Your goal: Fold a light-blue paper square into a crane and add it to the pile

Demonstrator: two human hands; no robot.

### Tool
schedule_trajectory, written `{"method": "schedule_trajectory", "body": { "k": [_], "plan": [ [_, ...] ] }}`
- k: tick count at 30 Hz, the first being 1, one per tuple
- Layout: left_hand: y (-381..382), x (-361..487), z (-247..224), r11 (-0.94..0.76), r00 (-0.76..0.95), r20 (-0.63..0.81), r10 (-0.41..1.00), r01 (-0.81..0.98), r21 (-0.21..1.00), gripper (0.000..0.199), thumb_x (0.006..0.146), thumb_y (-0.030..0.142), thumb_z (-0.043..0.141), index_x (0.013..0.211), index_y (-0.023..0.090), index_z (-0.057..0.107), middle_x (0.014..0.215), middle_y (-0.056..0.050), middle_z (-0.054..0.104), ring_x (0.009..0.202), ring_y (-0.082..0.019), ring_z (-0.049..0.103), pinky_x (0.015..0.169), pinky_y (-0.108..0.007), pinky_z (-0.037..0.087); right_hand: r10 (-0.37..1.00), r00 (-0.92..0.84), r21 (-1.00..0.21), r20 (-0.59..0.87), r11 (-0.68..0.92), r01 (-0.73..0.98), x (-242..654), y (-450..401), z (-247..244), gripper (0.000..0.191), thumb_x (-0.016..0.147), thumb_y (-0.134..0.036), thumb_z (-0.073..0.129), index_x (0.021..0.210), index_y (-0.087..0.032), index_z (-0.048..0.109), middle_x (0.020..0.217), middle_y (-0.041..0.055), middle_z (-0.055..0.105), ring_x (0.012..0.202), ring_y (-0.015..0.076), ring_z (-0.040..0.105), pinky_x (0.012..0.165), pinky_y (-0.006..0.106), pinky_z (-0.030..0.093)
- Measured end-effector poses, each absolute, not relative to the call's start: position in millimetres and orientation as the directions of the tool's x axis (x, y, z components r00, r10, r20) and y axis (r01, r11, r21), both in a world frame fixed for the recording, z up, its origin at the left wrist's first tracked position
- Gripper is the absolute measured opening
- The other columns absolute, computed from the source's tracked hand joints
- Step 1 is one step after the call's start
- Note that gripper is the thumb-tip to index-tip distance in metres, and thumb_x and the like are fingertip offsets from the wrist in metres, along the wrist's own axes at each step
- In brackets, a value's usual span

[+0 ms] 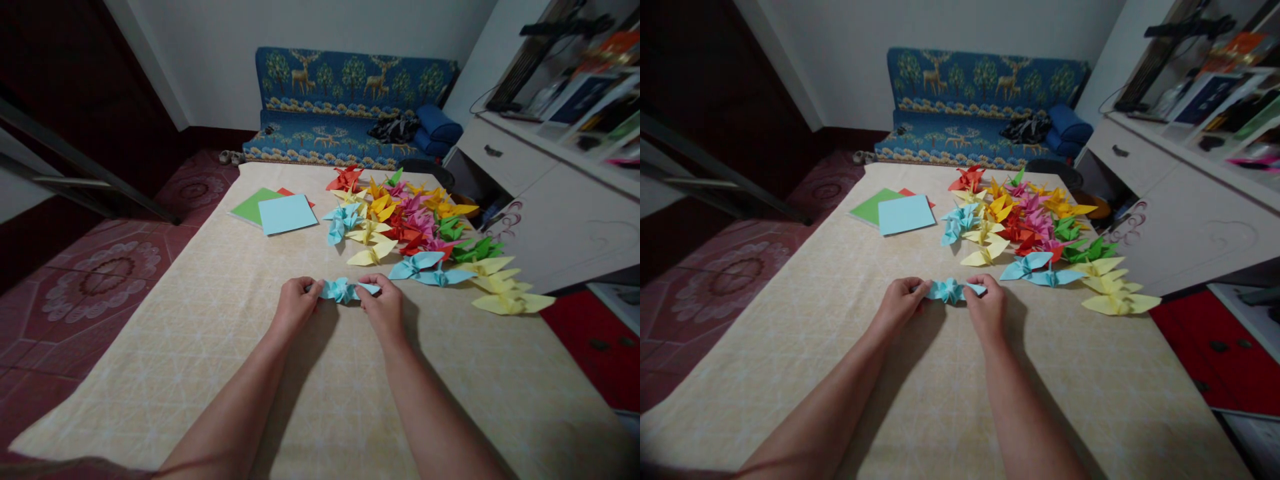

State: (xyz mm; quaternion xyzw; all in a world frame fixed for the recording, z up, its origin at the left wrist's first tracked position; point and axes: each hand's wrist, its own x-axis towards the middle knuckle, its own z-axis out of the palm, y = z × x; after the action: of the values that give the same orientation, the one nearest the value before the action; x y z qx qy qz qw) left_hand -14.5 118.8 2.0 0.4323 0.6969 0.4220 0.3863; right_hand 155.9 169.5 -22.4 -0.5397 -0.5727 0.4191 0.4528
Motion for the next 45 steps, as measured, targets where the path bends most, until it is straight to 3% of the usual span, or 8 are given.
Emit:
{"method": "schedule_trajectory", "body": {
  "k": [5, 11, 15, 20, 28, 35, 45],
  "plan": [
    [120.2, -16.3, 0.0, 0.282, -0.285, -0.217, 0.934, 0.213, 0.935, 0.04, 0.079, 0.05, 0.061, 0.058, 0.016, 0.064, 0.04, 0.002, 0.05, 0.036, -0.01, 0.04, 0.042, -0.023, 0.026, 1.0, -0.003, -0.977, 0.012, 0.012, 0.215, 153.8, 165.3, -11.2, 0.016, 0.067, -0.034, 0.071, 0.078, -0.023, 0.068, 0.046, -0.0052, 0.055, 0.042, 0.0147, 0.05, 0.04, 0.025, 0.038],
    [120.5, -15.9, 3.4, 0.324, -0.231, -0.298, 0.926, 0.08, 0.943, 0.034, 0.072, 0.047, 0.071, 0.079, 0.013, 0.075, 0.044, 0.002, 0.054, 0.038, -0.009, 0.042, 0.04, -0.021, 0.027, 0.997, -0.06, -0.994, -0.046, -0.04, 0.103, 150.8, 160.2, -0.6, 0.023, 0.066, -0.037, 0.073, 0.08, -0.019, 0.068, 0.045, -0.0051, 0.055, 0.039, 0.0123, 0.049, 0.038, 0.022, 0.037],
    [119.9, -16.1, 7.8, 0.334, -0.188, -0.339, 0.922, -0.06, 0.941, 0.03, 0.063, 0.04, 0.079, 0.073, 0.013, 0.073, 0.05, 0.001, 0.058, 0.042, -0.008, 0.046, 0.041, -0.02, 0.03, 0.995, -0.071, -0.997, -0.067, -0.064, 0.04, 151.1, 159.8, -0.4, 0.026, 0.065, -0.039, 0.075, 0.08, -0.019, 0.067, 0.048, -0.0045, 0.057, 0.039, 0.0114, 0.05, 0.038, 0.021, 0.038],
    [119.1, -15.9, 10.9, 0.322, -0.192, -0.344, 0.919, -0.136, 0.937, 0.039, 0.057, 0.048, 0.082, 0.069, 0.014, 0.068, 0.056, -0.001, 0.062, 0.047, -0.01, 0.052, 0.044, -0.02, 0.035, 0.989, -0.141, -0.997, -0.038, -0.027, 0.077, 150.1, 159.7, -0.3, 0.029, 0.064, -0.041, 0.078, 0.08, -0.021, 0.064, 0.047, -0.0063, 0.055, 0.037, 0.0117, 0.049, 0.036, 0.021, 0.036],
    [117.7, -17.1, 14.9, 0.287, -0.209, -0.323, 0.923, -0.184, 0.94, 0.044, 0.055, 0.052, 0.083, 0.061, 0.014, 0.061, 0.055, 0.003, 0.054, 0.048, -0.007, 0.042, 0.046, -0.019, 0.03, 0.976, -0.187, -0.994, -0.112, -0.108, 0.032, 152.5, 163.9, -4.5, 0.037, 0.061, -0.048, 0.08, 0.067, -0.021, 0.056, 0.054, -0.003, 0.061, 0.045, 0.0142, 0.058, 0.041, 0.023, 0.044],
    [117.5, -18.0, 12.5, 0.301, -0.128, -0.365, 0.922, -0.353, 0.886, 0.038, 0.056, 0.043, 0.086, 0.062, 0.014, 0.062, 0.061, 0.003, 0.058, 0.056, -0.007, 0.048, 0.052, -0.018, 0.034, 0.978, -0.191, -0.996, -0.084, -0.087, -0.007, 156.9, 166.0, -8.6, 0.031, 0.065, -0.043, 0.078, 0.066, -0.022, 0.055, 0.052, -0.0061, 0.056, 0.043, 0.0113, 0.049, 0.039, 0.02, 0.032],
    [117.8, -14.6, 12.1, 0.308, -0.183, -0.405, 0.896, -0.402, 0.862, 0.042, 0.048, 0.04, 0.09, 0.057, 0.014, 0.058, 0.058, 0.002, 0.059, 0.056, -0.008, 0.051, 0.051, -0.019, 0.039, 0.971, -0.185, -0.986, -0.15, -0.161, -0.046, 155.4, 162.6, -1.6, 0.032, 0.062, -0.042, 0.079, 0.064, -0.021, 0.055, 0.053, -0.0057, 0.056, 0.046, 0.0111, 0.049, 0.042, 0.021, 0.034]
  ]
}}
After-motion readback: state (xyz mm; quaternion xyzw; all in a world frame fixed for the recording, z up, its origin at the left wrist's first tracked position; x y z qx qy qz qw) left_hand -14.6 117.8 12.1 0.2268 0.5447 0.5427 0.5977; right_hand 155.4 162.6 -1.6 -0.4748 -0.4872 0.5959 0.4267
